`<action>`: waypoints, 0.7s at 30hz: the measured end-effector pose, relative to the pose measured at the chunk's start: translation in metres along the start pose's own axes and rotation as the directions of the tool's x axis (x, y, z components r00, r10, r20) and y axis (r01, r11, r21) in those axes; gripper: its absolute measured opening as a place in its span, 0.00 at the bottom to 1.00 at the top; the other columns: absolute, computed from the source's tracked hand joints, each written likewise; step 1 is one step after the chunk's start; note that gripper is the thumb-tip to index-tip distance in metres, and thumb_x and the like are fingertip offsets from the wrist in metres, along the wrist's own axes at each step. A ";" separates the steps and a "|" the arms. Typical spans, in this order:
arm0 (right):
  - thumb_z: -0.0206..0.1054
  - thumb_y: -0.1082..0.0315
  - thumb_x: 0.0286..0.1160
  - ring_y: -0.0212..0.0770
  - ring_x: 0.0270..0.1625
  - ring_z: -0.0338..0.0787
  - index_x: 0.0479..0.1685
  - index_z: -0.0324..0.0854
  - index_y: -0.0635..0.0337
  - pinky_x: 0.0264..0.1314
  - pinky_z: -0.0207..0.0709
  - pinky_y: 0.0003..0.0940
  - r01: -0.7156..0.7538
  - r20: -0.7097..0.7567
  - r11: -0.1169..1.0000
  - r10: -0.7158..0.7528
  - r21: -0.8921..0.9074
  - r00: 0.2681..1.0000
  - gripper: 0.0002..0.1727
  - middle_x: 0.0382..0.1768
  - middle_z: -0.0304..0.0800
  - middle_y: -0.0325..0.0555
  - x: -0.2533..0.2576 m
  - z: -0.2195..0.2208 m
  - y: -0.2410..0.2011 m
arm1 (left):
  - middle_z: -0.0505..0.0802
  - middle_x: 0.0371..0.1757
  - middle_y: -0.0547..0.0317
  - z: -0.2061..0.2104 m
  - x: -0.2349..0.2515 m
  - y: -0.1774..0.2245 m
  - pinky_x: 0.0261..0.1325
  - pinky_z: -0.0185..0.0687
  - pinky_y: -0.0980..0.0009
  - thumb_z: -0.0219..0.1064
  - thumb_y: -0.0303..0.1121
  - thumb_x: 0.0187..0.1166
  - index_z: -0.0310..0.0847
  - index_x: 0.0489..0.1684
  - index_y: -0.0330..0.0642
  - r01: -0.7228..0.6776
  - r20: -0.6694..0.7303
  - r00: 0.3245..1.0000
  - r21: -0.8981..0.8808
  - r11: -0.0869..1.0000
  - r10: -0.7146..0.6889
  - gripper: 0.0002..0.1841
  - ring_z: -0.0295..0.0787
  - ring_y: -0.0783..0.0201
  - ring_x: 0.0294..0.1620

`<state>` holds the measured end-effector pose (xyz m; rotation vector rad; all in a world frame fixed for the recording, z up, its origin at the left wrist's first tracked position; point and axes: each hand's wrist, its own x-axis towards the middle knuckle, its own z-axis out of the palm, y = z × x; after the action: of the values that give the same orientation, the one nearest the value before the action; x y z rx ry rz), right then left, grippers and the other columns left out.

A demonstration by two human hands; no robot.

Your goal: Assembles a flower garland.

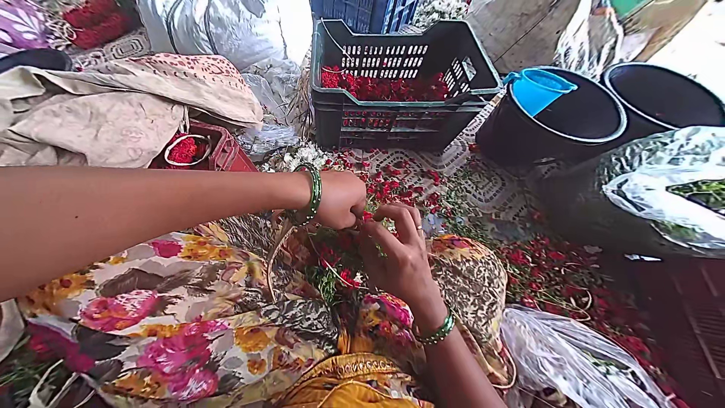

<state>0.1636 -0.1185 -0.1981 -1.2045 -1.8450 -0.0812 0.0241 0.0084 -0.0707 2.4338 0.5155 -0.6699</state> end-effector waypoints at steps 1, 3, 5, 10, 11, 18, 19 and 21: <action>0.63 0.65 0.74 0.49 0.60 0.83 0.41 0.88 0.50 0.66 0.70 0.44 0.027 0.025 1.000 -0.027 0.006 0.999 0.08 0.50 0.88 0.51 -0.002 -0.001 0.002 | 0.90 0.32 0.53 0.000 -0.001 0.000 0.44 0.77 0.57 0.64 0.24 0.82 0.93 0.36 0.35 0.001 0.004 1.000 -0.017 1.000 -0.001 0.10 0.85 0.58 0.37; 0.62 0.63 0.73 0.49 0.63 0.82 0.41 0.87 0.48 0.68 0.67 0.45 0.043 0.060 0.999 -0.044 0.028 0.997 0.08 0.51 0.87 0.51 -0.006 -0.003 0.004 | 0.90 0.31 0.52 0.000 -0.001 0.000 0.44 0.77 0.58 0.65 0.25 0.82 0.93 0.37 0.34 0.029 0.023 0.999 -0.089 0.996 -0.027 0.09 0.84 0.59 0.36; 0.62 0.60 0.75 0.47 0.61 0.83 0.34 0.89 0.51 0.69 0.70 0.40 -0.034 0.029 0.997 0.032 0.066 0.999 0.11 0.48 0.90 0.49 -0.006 -0.004 0.002 | 0.90 0.31 0.54 0.002 0.000 -0.001 0.41 0.76 0.60 0.69 0.29 0.82 0.93 0.38 0.35 0.074 0.009 0.997 -0.183 0.980 -0.074 0.08 0.83 0.62 0.33; 0.74 0.55 0.73 0.42 0.49 0.88 0.35 0.89 0.58 0.54 0.78 0.32 -0.249 -0.045 0.968 0.249 0.025 0.967 0.14 0.38 0.93 0.45 0.004 -0.002 -0.005 | 0.94 0.36 0.53 -0.004 -0.002 0.002 0.48 0.80 0.61 0.70 0.29 0.81 0.94 0.44 0.36 0.116 -0.017 0.992 -0.247 0.962 -0.124 0.07 0.87 0.63 0.39; 0.73 0.58 0.73 0.43 0.52 0.89 0.39 0.91 0.59 0.57 0.79 0.33 -0.260 -0.017 0.965 0.261 0.036 0.965 0.12 0.41 0.94 0.45 0.005 -0.002 -0.006 | 0.94 0.37 0.53 -0.005 -0.002 0.002 0.48 0.81 0.61 0.71 0.29 0.81 0.94 0.44 0.35 0.125 -0.010 0.991 -0.256 0.958 -0.132 0.07 0.87 0.64 0.38; 0.67 0.67 0.80 0.42 0.63 0.84 0.40 0.87 0.53 0.73 0.72 0.31 -0.019 -0.074 0.999 0.023 0.051 0.997 0.04 0.46 0.90 0.45 -0.009 -0.008 -0.002 | 0.94 0.40 0.53 -0.006 -0.001 -0.005 0.46 0.81 0.68 0.70 0.27 0.81 0.91 0.46 0.32 0.220 0.031 0.972 -0.460 0.860 -0.233 0.07 0.88 0.67 0.36; 0.67 0.67 0.81 0.42 0.63 0.84 0.41 0.86 0.53 0.72 0.72 0.32 0.029 -0.060 0.999 -0.028 0.025 0.998 0.04 0.47 0.89 0.46 -0.012 -0.009 -0.004 | 0.94 0.39 0.53 -0.008 -0.002 -0.004 0.46 0.81 0.68 0.69 0.27 0.81 0.91 0.45 0.32 0.241 0.027 0.966 -0.450 0.860 -0.257 0.07 0.88 0.68 0.35; 0.66 0.67 0.81 0.43 0.62 0.84 0.43 0.84 0.52 0.69 0.73 0.33 0.101 -0.039 0.995 -0.102 -0.021 0.994 0.02 0.48 0.89 0.45 -0.016 -0.009 -0.011 | 0.93 0.37 0.55 -0.009 -0.001 -0.002 0.43 0.80 0.70 0.66 0.28 0.84 0.90 0.45 0.32 0.287 0.037 0.953 -0.417 0.863 -0.299 0.08 0.86 0.70 0.32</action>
<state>0.1628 -0.1401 -0.1991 -1.1138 -1.8731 -0.1783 0.0257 0.0151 -0.0641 1.9785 0.9529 -0.5743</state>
